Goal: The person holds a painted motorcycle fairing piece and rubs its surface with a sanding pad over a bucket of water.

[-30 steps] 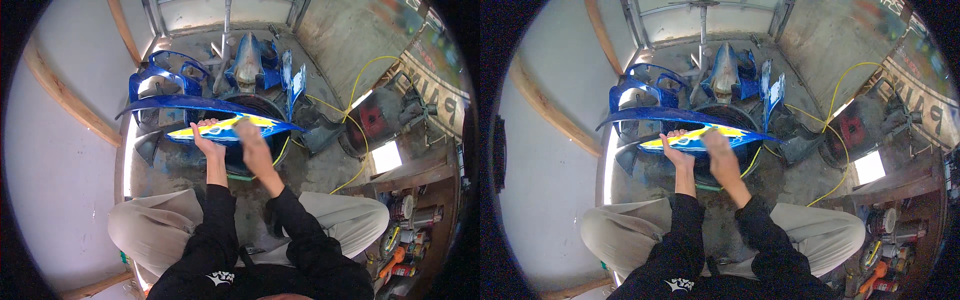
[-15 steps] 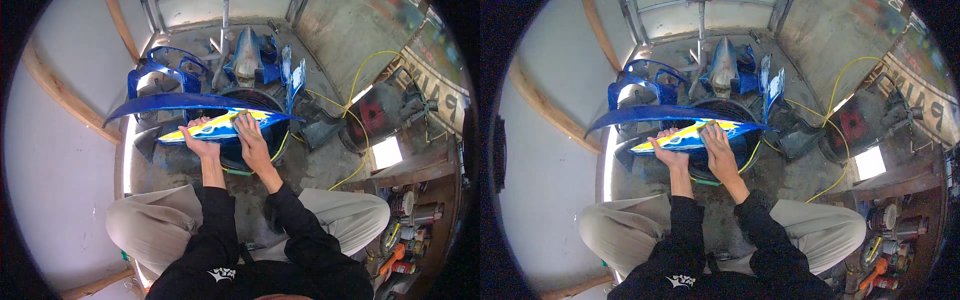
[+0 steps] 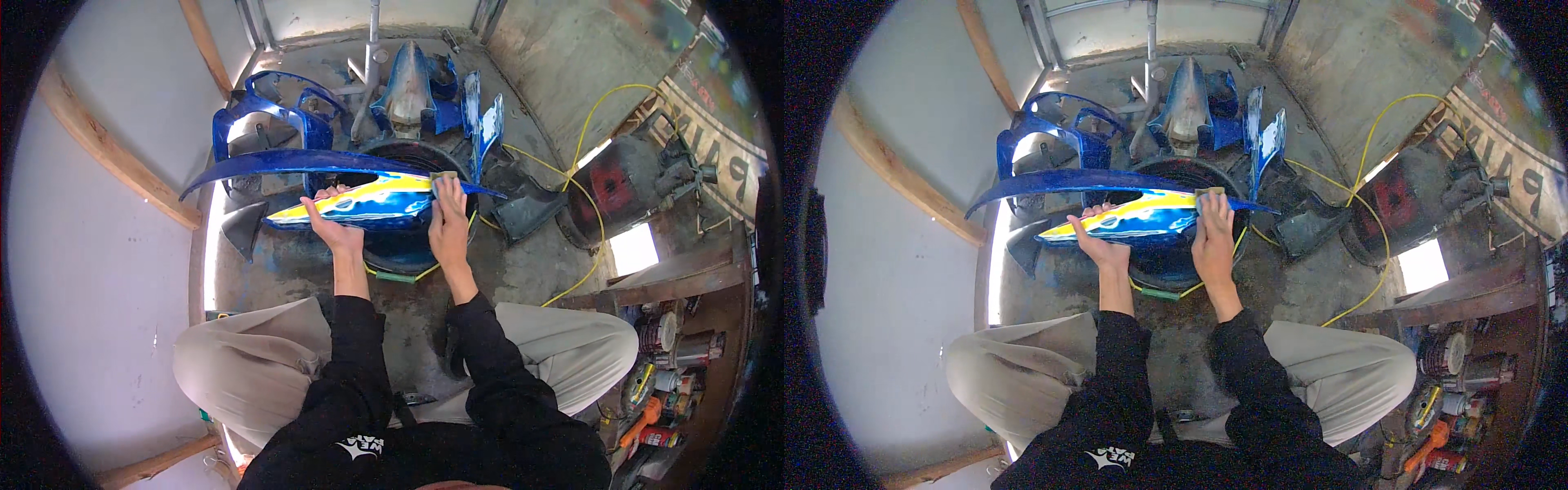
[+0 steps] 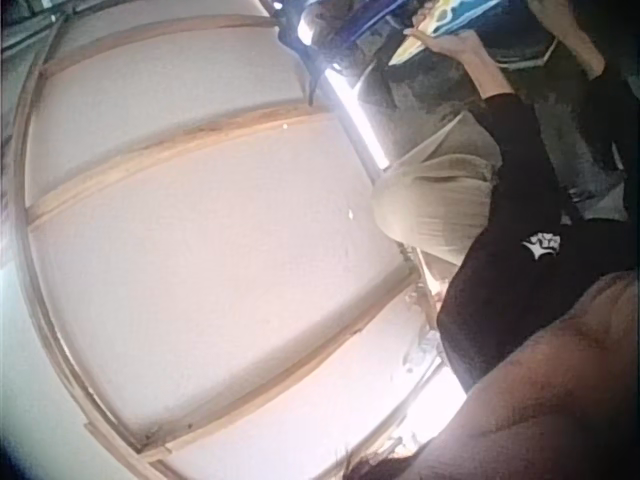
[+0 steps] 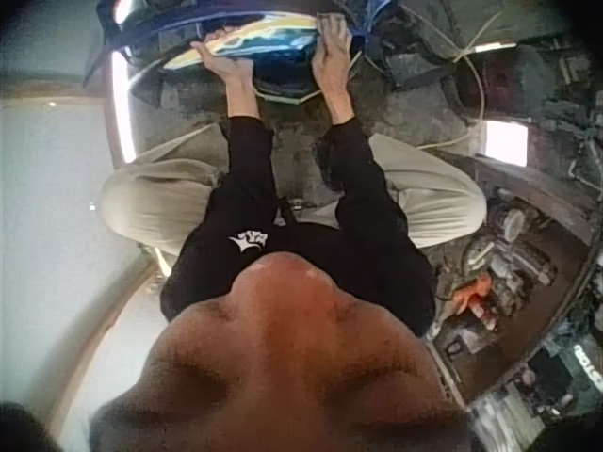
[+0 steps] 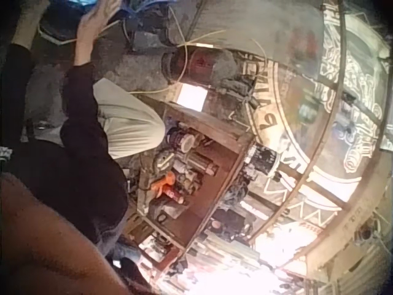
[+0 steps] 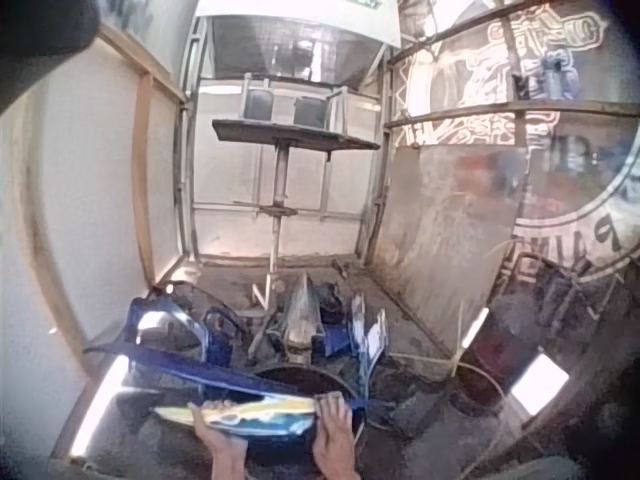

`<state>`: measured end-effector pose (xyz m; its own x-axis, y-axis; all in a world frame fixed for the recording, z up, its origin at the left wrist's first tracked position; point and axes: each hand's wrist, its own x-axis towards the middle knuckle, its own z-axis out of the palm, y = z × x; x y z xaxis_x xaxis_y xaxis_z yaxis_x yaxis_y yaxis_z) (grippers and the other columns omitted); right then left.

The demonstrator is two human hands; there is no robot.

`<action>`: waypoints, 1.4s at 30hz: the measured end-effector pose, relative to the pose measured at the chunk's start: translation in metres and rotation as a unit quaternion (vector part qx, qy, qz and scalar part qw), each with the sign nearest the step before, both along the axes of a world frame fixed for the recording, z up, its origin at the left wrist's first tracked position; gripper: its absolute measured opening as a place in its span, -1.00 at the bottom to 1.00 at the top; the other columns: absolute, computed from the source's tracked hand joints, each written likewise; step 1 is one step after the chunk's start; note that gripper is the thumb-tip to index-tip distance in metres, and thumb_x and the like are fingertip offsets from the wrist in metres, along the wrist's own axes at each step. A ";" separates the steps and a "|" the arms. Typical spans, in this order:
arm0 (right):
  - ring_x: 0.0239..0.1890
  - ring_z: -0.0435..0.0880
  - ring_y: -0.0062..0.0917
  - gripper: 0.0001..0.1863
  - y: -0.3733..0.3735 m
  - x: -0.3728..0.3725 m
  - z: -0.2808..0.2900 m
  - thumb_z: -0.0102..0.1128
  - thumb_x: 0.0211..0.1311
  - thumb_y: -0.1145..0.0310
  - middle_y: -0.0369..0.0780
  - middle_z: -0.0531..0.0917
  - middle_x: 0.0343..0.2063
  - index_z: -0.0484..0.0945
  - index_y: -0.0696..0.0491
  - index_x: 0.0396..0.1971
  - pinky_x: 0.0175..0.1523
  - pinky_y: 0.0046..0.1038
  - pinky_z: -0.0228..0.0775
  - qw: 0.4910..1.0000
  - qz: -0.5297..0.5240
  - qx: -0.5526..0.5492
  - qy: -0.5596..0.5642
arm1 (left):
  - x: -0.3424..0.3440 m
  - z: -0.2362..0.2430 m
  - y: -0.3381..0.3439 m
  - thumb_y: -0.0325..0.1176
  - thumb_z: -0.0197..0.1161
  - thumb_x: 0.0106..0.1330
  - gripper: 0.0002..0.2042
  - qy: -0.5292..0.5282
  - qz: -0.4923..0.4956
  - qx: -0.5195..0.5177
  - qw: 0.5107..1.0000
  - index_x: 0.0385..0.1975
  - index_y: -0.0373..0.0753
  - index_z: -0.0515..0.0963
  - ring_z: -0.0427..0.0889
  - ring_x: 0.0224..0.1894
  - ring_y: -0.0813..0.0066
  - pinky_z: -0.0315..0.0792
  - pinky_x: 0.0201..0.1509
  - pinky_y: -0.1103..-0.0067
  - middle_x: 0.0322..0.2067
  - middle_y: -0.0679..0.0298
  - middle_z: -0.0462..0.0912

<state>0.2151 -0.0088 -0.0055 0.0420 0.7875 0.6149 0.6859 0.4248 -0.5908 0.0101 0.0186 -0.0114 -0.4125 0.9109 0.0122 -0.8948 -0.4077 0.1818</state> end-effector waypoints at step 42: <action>0.49 0.33 0.02 -0.53 -0.006 -0.022 0.011 0.06 0.48 0.42 0.04 0.45 0.40 0.47 0.17 0.34 0.55 0.05 0.06 0.990 0.097 0.045 -0.087 | -0.005 0.000 -0.003 0.25 0.05 0.55 -0.49 0.008 0.013 -0.022 1.000 -0.40 -0.10 0.39 0.49 -0.14 0.27 0.37 0.25 0.27 -0.39 0.27 0.48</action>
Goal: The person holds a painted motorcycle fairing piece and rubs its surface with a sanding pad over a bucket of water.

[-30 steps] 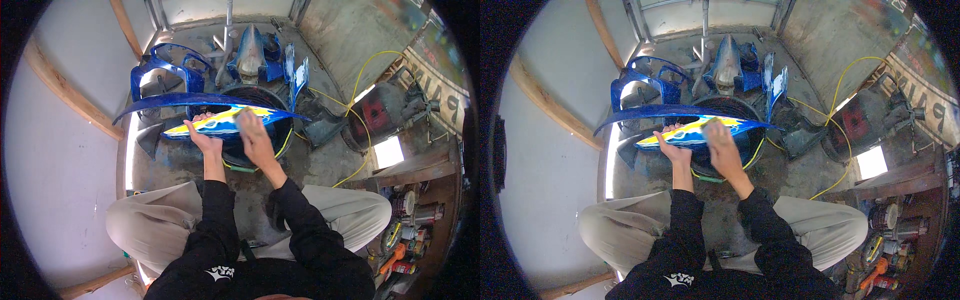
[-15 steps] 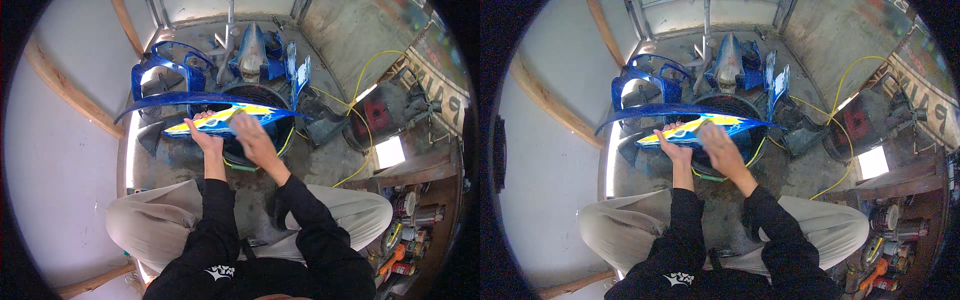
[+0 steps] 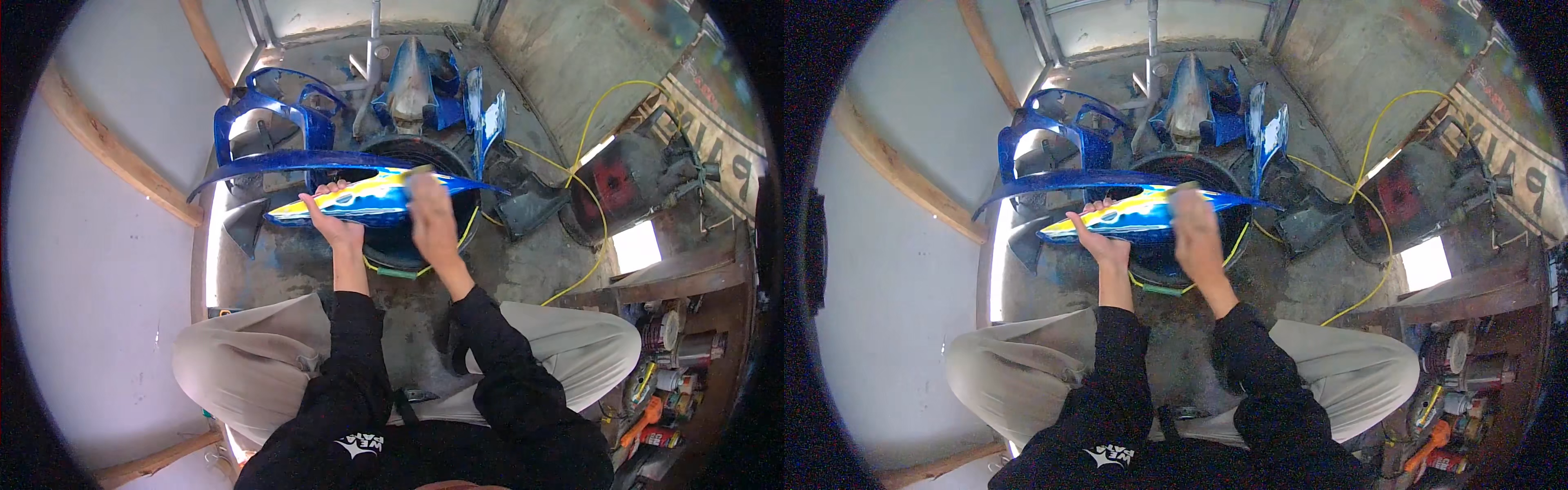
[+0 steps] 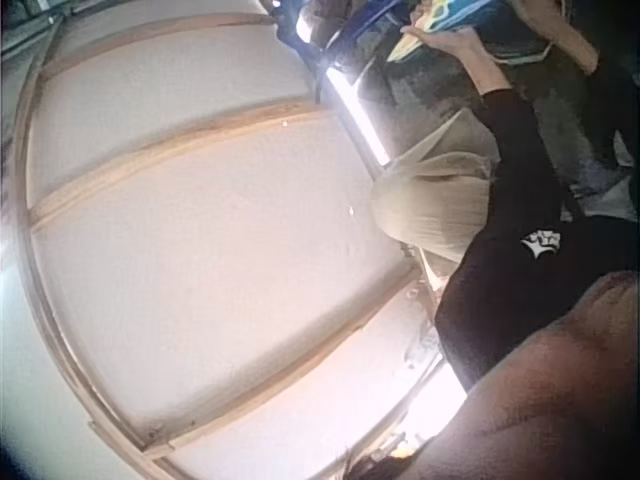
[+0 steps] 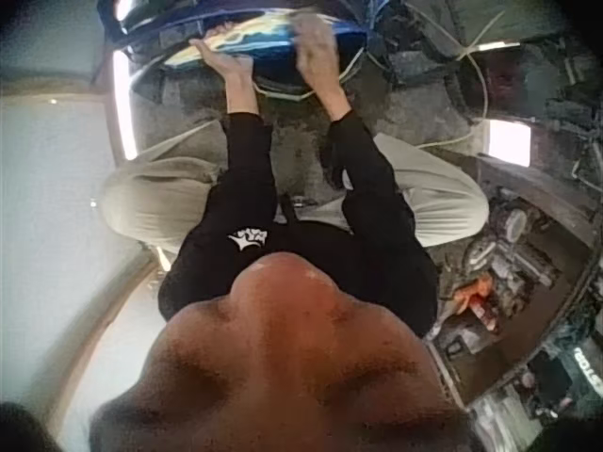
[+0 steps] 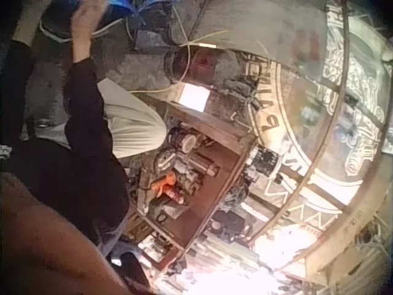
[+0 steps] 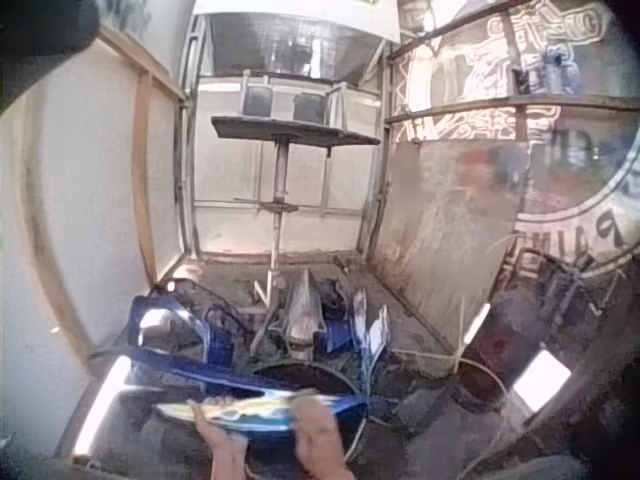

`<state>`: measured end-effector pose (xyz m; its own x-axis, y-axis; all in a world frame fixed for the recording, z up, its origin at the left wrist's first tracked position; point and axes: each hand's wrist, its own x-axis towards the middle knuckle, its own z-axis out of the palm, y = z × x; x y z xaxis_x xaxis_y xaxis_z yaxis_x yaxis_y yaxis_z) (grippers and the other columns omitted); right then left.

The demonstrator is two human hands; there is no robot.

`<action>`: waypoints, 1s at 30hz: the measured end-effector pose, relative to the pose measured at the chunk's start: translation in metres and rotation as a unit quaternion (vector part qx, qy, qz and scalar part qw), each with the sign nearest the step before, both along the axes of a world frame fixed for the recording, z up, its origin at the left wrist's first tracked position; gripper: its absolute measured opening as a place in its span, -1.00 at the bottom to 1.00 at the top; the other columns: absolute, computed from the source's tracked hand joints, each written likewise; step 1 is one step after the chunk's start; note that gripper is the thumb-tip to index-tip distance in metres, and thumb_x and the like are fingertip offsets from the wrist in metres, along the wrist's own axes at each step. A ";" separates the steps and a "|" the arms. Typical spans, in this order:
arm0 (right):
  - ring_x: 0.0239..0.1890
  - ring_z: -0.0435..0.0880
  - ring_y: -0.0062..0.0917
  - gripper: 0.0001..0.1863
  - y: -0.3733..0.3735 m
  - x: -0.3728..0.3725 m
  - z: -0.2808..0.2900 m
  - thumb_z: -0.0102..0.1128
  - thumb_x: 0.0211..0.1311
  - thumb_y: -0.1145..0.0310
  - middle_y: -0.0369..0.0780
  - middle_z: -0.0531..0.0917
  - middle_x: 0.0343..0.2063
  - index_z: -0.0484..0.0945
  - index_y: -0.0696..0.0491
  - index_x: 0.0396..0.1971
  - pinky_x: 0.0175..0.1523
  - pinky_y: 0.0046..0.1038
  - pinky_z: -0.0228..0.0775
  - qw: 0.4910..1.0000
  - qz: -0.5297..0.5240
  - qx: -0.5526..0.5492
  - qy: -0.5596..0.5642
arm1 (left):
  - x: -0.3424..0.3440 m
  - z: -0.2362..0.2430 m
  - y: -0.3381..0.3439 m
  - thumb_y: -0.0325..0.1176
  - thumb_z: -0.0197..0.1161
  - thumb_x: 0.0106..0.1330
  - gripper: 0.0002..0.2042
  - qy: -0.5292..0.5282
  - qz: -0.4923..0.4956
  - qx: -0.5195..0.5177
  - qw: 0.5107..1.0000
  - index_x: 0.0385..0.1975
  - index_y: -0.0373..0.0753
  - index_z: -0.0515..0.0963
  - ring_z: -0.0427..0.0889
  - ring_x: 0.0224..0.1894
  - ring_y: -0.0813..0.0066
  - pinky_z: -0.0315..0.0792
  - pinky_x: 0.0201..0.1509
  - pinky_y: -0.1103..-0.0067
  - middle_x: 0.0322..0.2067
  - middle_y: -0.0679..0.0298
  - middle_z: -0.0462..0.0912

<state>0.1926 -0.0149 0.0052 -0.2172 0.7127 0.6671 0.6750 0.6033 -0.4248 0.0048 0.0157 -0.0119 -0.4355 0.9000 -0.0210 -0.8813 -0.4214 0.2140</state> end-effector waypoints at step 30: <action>0.50 0.31 0.04 -0.47 0.010 0.024 0.000 0.10 0.46 0.43 0.10 0.48 0.37 0.41 0.23 0.38 0.56 -0.03 0.05 0.989 -0.124 -0.039 0.068 | 0.007 0.007 0.000 0.24 0.06 0.56 -0.48 0.004 -0.002 -0.014 1.000 -0.40 -0.14 0.38 0.48 -0.17 0.29 0.37 0.24 0.28 -0.39 0.27 0.46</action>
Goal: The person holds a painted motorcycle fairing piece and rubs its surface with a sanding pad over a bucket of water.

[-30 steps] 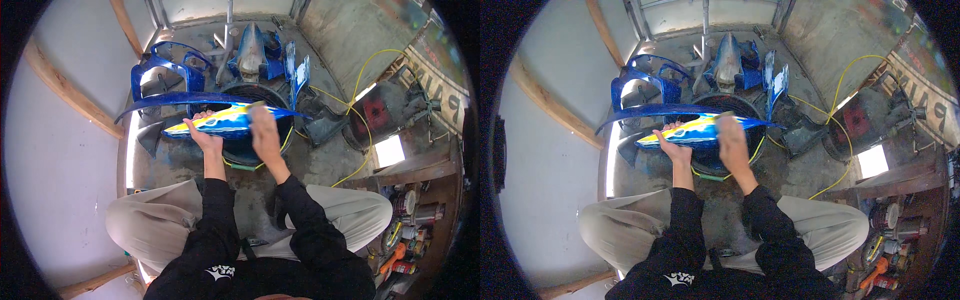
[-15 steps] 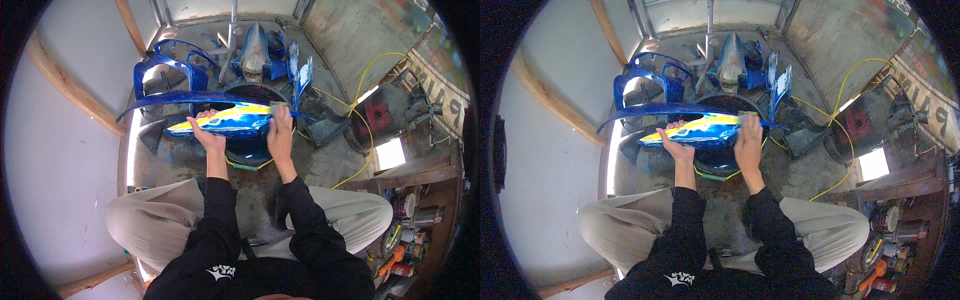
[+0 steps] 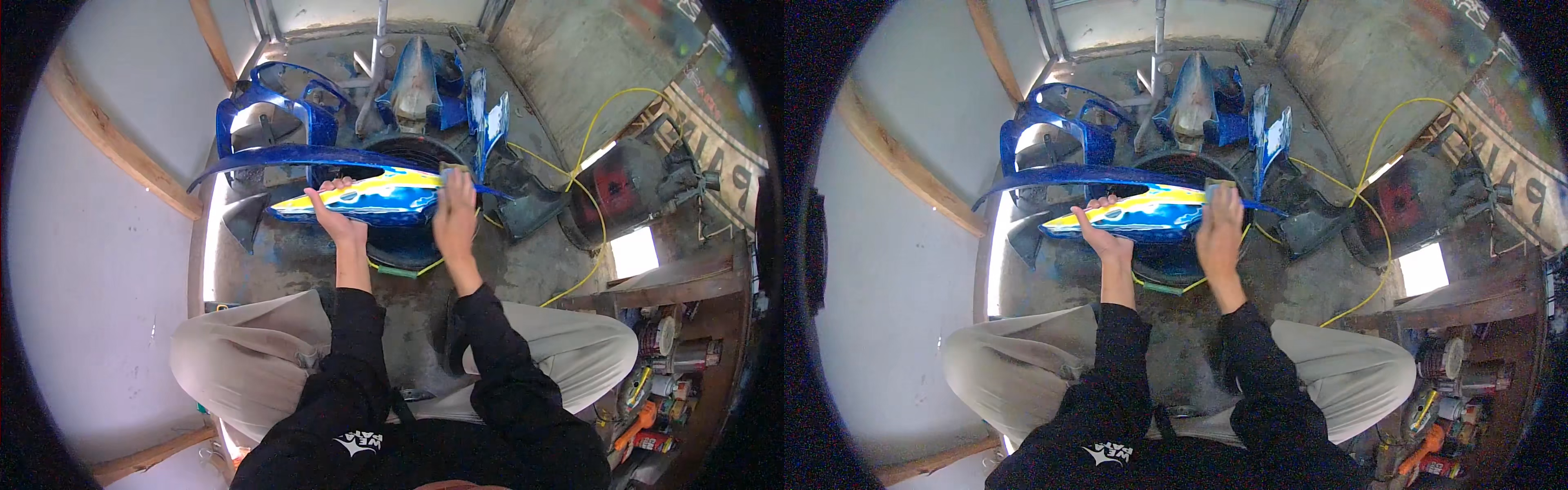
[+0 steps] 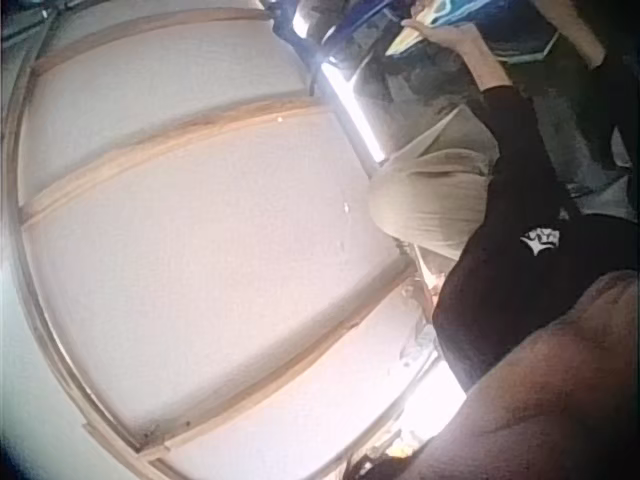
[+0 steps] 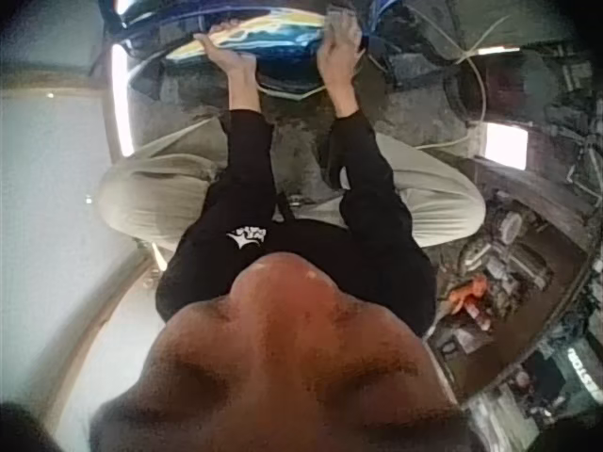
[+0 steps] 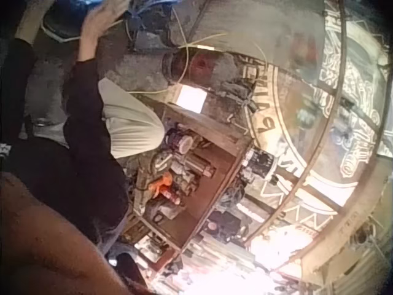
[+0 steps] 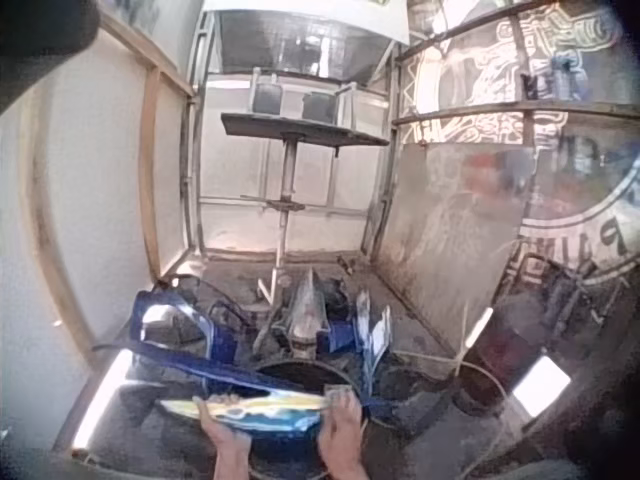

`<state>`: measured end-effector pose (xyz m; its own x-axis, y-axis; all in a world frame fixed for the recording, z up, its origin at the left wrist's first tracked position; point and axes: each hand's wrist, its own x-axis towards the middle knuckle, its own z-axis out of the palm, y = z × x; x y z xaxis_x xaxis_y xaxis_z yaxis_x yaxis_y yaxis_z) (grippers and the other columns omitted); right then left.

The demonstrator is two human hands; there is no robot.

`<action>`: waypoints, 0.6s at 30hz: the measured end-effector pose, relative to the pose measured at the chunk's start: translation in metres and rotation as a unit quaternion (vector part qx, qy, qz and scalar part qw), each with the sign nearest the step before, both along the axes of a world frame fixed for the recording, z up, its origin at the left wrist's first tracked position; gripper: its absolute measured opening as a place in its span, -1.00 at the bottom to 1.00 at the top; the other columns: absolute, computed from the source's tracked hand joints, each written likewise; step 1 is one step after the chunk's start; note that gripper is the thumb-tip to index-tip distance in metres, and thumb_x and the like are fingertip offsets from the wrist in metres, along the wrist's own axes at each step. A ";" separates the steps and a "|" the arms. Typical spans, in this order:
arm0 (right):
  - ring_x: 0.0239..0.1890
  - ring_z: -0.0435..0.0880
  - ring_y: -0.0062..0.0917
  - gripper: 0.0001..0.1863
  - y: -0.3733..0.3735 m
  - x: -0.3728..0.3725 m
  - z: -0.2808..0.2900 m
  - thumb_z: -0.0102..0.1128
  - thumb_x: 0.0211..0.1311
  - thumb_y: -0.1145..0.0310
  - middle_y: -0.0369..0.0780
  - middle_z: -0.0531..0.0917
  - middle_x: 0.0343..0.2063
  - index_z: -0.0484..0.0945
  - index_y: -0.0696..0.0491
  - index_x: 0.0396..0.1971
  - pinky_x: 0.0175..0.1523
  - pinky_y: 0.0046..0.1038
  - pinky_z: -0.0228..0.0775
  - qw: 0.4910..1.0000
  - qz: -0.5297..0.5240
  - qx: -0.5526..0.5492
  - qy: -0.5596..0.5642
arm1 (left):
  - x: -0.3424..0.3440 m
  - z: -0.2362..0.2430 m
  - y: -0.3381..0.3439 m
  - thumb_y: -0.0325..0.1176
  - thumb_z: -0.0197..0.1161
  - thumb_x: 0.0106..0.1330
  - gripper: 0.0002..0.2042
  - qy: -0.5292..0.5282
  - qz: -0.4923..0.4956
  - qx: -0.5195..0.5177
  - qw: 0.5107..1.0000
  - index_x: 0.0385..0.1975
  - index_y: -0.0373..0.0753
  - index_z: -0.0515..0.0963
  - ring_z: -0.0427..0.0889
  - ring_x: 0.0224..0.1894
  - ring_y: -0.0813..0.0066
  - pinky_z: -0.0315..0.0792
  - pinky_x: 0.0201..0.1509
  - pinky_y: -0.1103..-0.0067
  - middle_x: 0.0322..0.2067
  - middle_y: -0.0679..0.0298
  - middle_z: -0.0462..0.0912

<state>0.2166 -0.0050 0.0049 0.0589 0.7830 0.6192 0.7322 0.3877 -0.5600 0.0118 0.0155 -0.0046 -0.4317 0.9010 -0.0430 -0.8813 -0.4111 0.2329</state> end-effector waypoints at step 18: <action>0.55 0.25 0.00 -0.46 -0.036 -0.049 -0.008 0.09 0.45 0.47 0.05 0.43 0.43 0.41 0.18 0.40 0.62 -0.04 -0.02 0.987 0.144 0.022 -0.070 | -0.002 -0.011 0.005 0.27 0.02 0.56 -0.46 0.012 0.006 0.021 1.000 -0.41 -0.13 0.38 0.49 -0.13 0.27 0.36 0.27 0.29 -0.38 0.26 0.48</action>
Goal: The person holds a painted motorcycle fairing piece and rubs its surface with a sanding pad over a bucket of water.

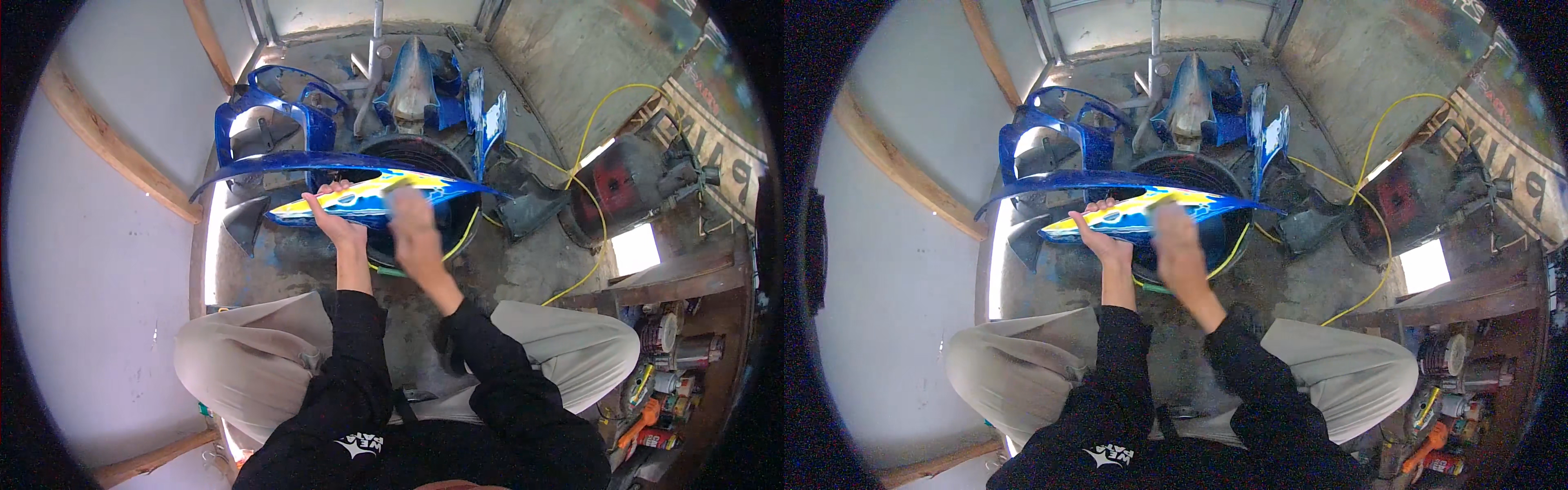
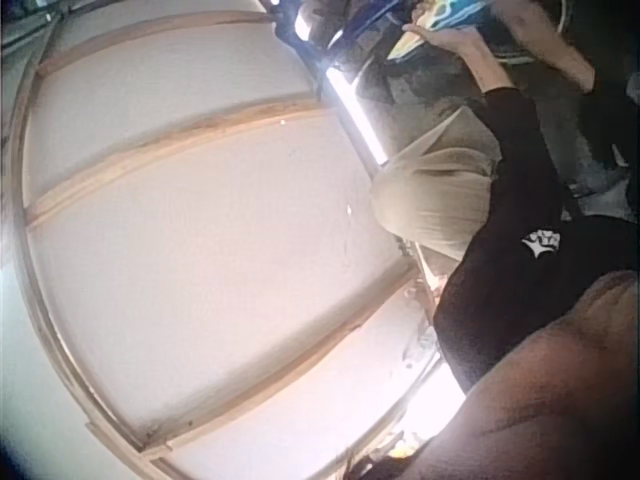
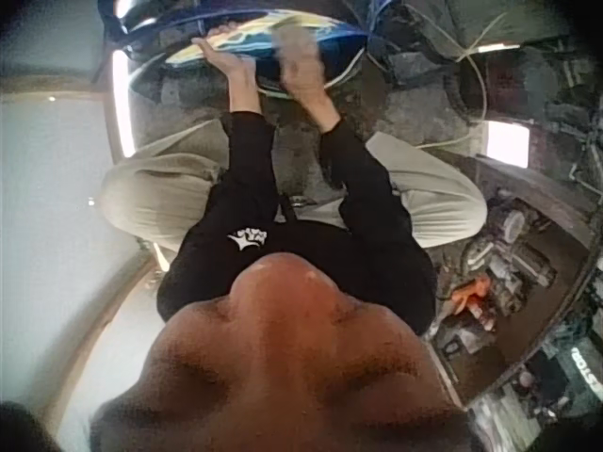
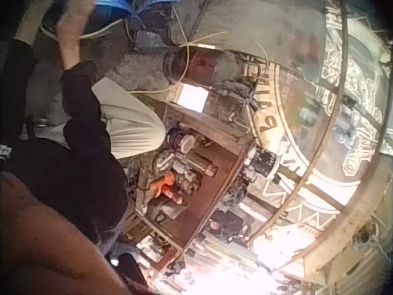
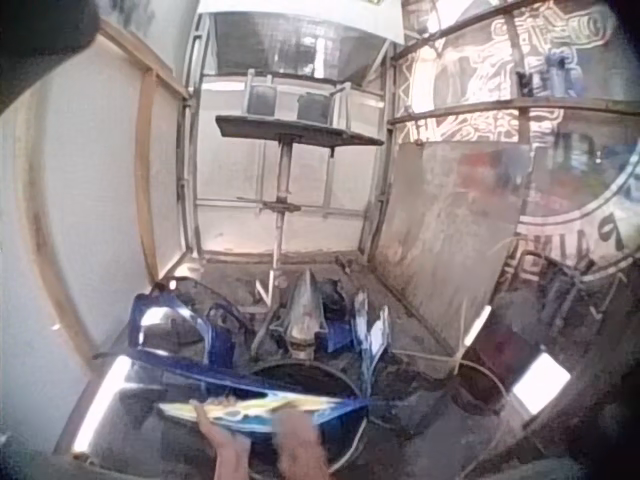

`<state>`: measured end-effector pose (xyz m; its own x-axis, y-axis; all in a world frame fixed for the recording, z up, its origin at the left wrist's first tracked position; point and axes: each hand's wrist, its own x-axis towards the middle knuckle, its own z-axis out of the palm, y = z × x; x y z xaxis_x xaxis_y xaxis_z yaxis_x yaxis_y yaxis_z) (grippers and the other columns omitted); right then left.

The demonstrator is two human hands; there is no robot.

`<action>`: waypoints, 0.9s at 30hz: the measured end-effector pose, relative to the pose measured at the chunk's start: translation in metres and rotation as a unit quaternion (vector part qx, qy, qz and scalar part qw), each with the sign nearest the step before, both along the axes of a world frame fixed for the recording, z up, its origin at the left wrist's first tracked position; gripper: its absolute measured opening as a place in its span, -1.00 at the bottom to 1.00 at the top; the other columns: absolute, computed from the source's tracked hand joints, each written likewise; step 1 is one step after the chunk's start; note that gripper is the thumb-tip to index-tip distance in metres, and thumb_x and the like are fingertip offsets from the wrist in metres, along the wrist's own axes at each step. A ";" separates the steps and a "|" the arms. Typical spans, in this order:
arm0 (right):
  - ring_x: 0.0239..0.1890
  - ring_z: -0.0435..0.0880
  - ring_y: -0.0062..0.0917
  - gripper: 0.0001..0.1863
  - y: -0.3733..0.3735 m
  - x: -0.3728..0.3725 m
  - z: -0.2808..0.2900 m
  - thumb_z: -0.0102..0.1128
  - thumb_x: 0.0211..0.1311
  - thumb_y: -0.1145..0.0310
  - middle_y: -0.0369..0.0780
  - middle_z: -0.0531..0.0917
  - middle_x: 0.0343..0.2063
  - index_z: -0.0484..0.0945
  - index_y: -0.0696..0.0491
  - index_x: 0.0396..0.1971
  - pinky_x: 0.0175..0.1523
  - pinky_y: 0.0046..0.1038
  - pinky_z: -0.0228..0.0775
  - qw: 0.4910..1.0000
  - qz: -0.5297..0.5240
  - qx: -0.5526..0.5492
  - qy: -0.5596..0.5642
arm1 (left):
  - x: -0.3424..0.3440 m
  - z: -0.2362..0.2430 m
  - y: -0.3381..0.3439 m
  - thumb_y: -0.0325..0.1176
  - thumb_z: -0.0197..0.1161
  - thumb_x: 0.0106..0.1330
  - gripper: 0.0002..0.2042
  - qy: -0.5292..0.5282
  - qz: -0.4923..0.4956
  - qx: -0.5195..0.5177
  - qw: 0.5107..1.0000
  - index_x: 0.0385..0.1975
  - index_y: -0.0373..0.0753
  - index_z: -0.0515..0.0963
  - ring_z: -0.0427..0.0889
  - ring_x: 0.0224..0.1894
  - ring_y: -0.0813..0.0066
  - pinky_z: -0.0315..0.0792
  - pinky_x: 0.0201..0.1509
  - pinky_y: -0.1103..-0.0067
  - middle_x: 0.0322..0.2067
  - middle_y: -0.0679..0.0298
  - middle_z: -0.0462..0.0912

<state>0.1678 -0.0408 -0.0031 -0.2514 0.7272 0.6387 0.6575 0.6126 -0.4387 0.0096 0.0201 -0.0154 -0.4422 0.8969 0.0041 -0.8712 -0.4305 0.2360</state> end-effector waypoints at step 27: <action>0.54 0.27 0.01 -0.51 0.009 -0.001 0.001 0.08 0.46 0.45 0.08 0.44 0.42 0.48 0.17 0.36 0.63 -0.04 -0.06 0.998 -0.043 -0.011 0.045 | 0.002 0.007 0.000 0.27 0.02 0.56 -0.46 -0.006 -0.007 -0.029 1.000 -0.38 -0.15 0.37 0.49 -0.15 0.26 0.41 0.23 0.23 -0.38 0.25 0.46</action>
<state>0.1666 -0.0315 -0.0018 -0.1291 0.7572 0.6403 0.6648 0.5452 -0.5107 0.0119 0.0206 -0.0086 -0.4289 0.9018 -0.0541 -0.8803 -0.4037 0.2490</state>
